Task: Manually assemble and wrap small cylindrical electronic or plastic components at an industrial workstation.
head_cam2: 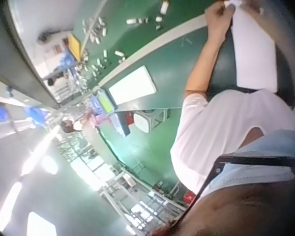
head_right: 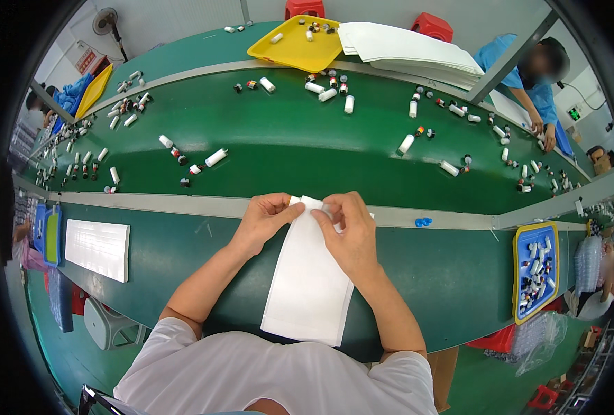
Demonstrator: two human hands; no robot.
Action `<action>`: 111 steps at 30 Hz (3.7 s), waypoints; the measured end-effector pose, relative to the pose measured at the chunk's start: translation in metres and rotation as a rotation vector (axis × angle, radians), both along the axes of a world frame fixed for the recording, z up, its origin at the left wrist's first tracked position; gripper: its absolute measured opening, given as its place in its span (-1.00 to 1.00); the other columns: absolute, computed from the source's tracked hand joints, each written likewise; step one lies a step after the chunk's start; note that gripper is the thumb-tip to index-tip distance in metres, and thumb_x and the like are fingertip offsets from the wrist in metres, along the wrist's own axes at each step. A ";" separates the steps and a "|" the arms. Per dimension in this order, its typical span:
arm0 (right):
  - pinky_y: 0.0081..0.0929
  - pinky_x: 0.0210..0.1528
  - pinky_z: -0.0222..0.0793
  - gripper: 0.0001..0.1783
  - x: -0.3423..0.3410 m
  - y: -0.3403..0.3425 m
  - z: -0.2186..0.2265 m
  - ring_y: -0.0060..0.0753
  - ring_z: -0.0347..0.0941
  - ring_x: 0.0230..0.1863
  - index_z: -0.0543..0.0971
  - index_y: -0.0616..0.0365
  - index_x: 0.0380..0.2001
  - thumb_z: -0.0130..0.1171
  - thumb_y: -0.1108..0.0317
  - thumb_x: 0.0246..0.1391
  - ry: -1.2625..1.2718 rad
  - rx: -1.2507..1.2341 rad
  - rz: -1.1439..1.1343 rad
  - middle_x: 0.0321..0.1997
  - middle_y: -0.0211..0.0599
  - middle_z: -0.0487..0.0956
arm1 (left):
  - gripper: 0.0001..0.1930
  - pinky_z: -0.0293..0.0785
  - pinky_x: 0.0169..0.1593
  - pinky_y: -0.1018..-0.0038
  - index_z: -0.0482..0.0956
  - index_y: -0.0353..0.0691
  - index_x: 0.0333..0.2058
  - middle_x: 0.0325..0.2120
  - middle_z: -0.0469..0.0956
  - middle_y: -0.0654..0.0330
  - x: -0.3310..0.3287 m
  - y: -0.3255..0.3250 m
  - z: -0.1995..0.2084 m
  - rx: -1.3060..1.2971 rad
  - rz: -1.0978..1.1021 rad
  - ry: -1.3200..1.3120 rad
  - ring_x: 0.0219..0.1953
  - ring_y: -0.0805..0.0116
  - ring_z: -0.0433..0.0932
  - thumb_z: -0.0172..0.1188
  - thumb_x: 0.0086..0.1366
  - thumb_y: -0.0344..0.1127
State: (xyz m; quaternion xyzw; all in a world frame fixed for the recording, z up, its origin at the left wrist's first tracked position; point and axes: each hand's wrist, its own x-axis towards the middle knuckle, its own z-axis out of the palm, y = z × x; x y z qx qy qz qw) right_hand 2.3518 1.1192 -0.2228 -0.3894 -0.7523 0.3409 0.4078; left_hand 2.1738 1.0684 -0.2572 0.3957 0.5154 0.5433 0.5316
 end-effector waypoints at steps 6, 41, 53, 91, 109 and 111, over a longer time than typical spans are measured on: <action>-0.56 -0.42 0.39 -0.74 0.006 0.008 -0.016 -0.51 0.45 -0.46 0.56 0.24 -0.40 0.47 0.48 -0.13 0.056 -0.017 0.131 -0.37 -0.34 0.51 | -0.81 0.30 -0.41 0.64 0.65 -0.25 -0.46 -0.54 0.54 0.38 -0.001 0.001 0.002 -0.046 -0.075 -0.147 -0.49 0.65 0.41 0.26 0.30 -0.29; -0.58 -0.25 0.42 -0.84 0.043 0.022 -0.012 -0.55 0.49 -0.36 0.65 0.27 -0.29 0.28 0.57 0.00 0.247 -0.383 0.229 -0.32 -0.38 0.58 | -0.97 0.40 -0.27 0.62 0.59 -0.26 -0.30 -0.40 0.59 0.35 0.036 0.013 0.011 -0.053 -0.176 -0.142 -0.38 0.64 0.48 0.19 0.31 -0.46; -0.47 -0.43 0.53 -0.75 0.057 0.041 -0.005 -0.31 0.56 -0.26 0.70 0.10 -0.24 0.33 0.53 -0.07 -0.074 0.592 0.327 -0.11 -0.23 0.56 | -0.91 0.29 -0.34 0.66 0.62 -0.22 -0.31 -0.44 0.54 0.37 0.041 0.017 0.009 -0.152 -0.292 -0.347 -0.42 0.66 0.39 0.18 0.32 -0.36; -0.34 -0.16 0.40 -0.80 0.096 0.064 -0.006 -0.23 0.46 -0.19 0.54 0.19 -0.35 0.28 0.60 -0.10 -0.125 0.294 0.428 -0.32 -0.32 0.53 | -0.94 0.26 -0.35 0.60 0.51 -0.24 -0.37 -0.50 0.45 0.41 0.073 0.040 0.006 -0.098 -0.120 -0.018 -0.46 0.66 0.32 0.18 0.27 -0.41; -0.75 -0.47 0.11 -0.92 0.109 0.087 -0.041 -0.84 0.21 -0.51 0.52 0.17 -0.29 0.20 0.42 0.22 0.245 -0.457 0.068 -0.54 -0.67 0.39 | -0.73 0.42 -0.01 0.21 0.47 -0.32 -0.15 -0.12 0.49 -0.01 0.100 0.038 0.007 0.297 -0.212 0.839 -0.06 -0.03 0.51 0.27 0.20 -0.41; -0.75 -0.49 0.07 -0.92 0.103 0.099 -0.041 -0.86 0.20 -0.52 0.52 0.18 -0.29 0.19 0.41 0.23 0.280 -0.400 0.062 -0.55 -0.67 0.39 | -0.72 0.43 -0.04 0.20 0.48 -0.29 -0.19 -0.14 0.49 0.04 0.102 0.033 0.011 0.082 -0.635 0.832 -0.10 0.03 0.54 0.32 0.17 -0.33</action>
